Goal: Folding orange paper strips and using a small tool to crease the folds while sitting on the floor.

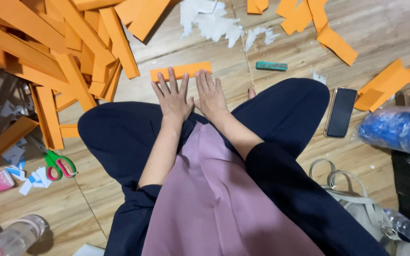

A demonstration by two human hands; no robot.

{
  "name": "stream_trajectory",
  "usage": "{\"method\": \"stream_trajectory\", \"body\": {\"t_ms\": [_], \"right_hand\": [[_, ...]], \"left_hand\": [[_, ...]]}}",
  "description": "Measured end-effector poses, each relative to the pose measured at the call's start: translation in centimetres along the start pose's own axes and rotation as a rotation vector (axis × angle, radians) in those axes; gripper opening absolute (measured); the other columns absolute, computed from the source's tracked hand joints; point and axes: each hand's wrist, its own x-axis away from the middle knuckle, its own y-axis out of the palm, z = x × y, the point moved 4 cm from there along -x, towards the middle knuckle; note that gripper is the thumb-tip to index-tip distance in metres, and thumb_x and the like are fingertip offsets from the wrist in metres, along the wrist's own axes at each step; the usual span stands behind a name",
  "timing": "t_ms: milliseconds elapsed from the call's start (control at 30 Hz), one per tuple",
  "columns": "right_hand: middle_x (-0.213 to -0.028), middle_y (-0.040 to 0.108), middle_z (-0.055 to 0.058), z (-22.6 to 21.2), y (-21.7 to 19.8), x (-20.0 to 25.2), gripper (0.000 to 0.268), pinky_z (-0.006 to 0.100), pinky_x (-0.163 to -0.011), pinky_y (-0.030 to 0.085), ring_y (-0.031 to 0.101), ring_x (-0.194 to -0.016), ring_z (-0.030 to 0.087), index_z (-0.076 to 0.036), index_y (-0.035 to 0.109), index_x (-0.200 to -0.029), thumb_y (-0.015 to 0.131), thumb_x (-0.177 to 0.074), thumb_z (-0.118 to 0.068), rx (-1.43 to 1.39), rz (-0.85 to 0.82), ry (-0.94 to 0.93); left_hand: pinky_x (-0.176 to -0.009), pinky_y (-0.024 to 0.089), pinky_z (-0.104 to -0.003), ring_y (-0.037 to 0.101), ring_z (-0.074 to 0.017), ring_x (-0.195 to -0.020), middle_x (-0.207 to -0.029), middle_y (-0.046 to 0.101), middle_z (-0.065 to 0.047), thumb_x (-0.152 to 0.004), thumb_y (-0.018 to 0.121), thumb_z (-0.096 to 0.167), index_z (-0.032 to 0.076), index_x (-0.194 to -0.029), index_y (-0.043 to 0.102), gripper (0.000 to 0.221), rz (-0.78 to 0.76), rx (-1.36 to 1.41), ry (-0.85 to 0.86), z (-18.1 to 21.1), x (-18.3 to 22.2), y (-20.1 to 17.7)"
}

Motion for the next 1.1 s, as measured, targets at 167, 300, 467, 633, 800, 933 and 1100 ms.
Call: {"method": "stream_trajectory", "body": {"t_ms": [167,300,467,633,800,933,1100], "right_hand": [[-0.145,0.017,0.015,0.2,-0.2,-0.2,0.084,0.043,-0.105,0.026,0.016,-0.134,0.028,-0.001,0.015,-0.141,0.043,-0.082,-0.056,-0.02,0.031,0.014],[-0.146,0.015,0.016,0.2,0.7,-0.8,0.094,0.043,-0.106,0.024,0.011,-0.135,0.028,0.0,0.013,-0.141,0.038,-0.078,-0.065,-0.044,-0.006,0.036],[-0.143,0.019,0.019,0.2,0.5,-1.1,0.098,0.042,-0.104,0.028,0.015,-0.134,0.031,0.002,0.018,-0.139,0.045,-0.074,-0.066,-0.011,-0.004,0.051],[-0.138,0.027,0.021,0.0,-0.1,-0.9,0.089,0.044,-0.097,0.034,0.023,-0.129,0.033,0.002,0.027,-0.135,0.048,-0.076,-0.061,0.02,0.071,0.041],[-0.119,0.044,0.027,0.5,2.3,-3.1,0.073,0.046,-0.081,0.042,0.043,-0.112,0.04,0.007,0.046,-0.12,0.059,-0.075,-0.049,0.065,0.413,-0.015],[-0.085,0.046,0.019,1.1,3.7,-4.6,0.037,0.041,-0.058,0.037,0.047,-0.076,0.034,0.001,0.056,-0.09,0.06,-0.074,-0.032,0.102,0.647,-0.102],[-0.06,0.045,0.003,3.6,2.5,-4.0,0.011,0.033,-0.048,0.035,0.05,-0.056,0.021,-0.012,0.056,-0.068,0.058,-0.075,-0.021,0.004,0.822,-0.075]], "left_hand": [[-0.108,-0.001,-0.058,-0.013,-0.044,-0.132,-0.149,-0.01,-0.013,-0.085,0.036,0.056,0.025,-0.144,0.004,0.074,-0.038,0.059,-0.036,-0.2,-0.2,-0.5],[-0.11,-0.002,-0.054,-0.012,-0.0441,-0.133,-0.149,-0.008,-0.014,-0.084,0.037,0.061,0.019,-0.145,0.006,0.08,0.003,0.062,-0.032,-0.5,-1.2,0.0],[-0.111,0.0,-0.051,-0.009,-0.0437,-0.133,-0.149,-0.008,-0.013,-0.082,0.04,0.062,0.016,-0.145,0.004,0.085,-0.04,0.038,-0.024,-0.4,-1.5,-0.1],[-0.099,0.031,-0.051,0.027,-0.0507,-0.121,-0.137,0.024,-0.029,-0.089,0.038,0.021,-0.002,-0.135,0.028,0.052,0.315,-0.164,0.049,0.1,-3.3,2.8],[-0.074,0.045,-0.06,0.053,-0.0574,-0.089,-0.103,0.049,-0.045,-0.086,0.041,0.024,-0.02,-0.11,0.05,0.051,0.764,-0.52,0.169,0.8,-7.6,6.2],[-0.075,0.038,-0.068,0.054,-0.0493,-0.067,-0.075,0.053,-0.036,-0.073,0.039,-0.001,-0.019,-0.097,0.054,0.033,0.849,-0.501,0.448,-0.4,-8.0,5.9],[-0.09,0.034,-0.063,0.052,-0.0313,-0.057,-0.06,0.048,-0.017,-0.077,0.043,-0.006,-0.011,-0.089,0.056,0.019,1.006,-0.321,0.707,-2.2,-3.1,-2.6]]}}
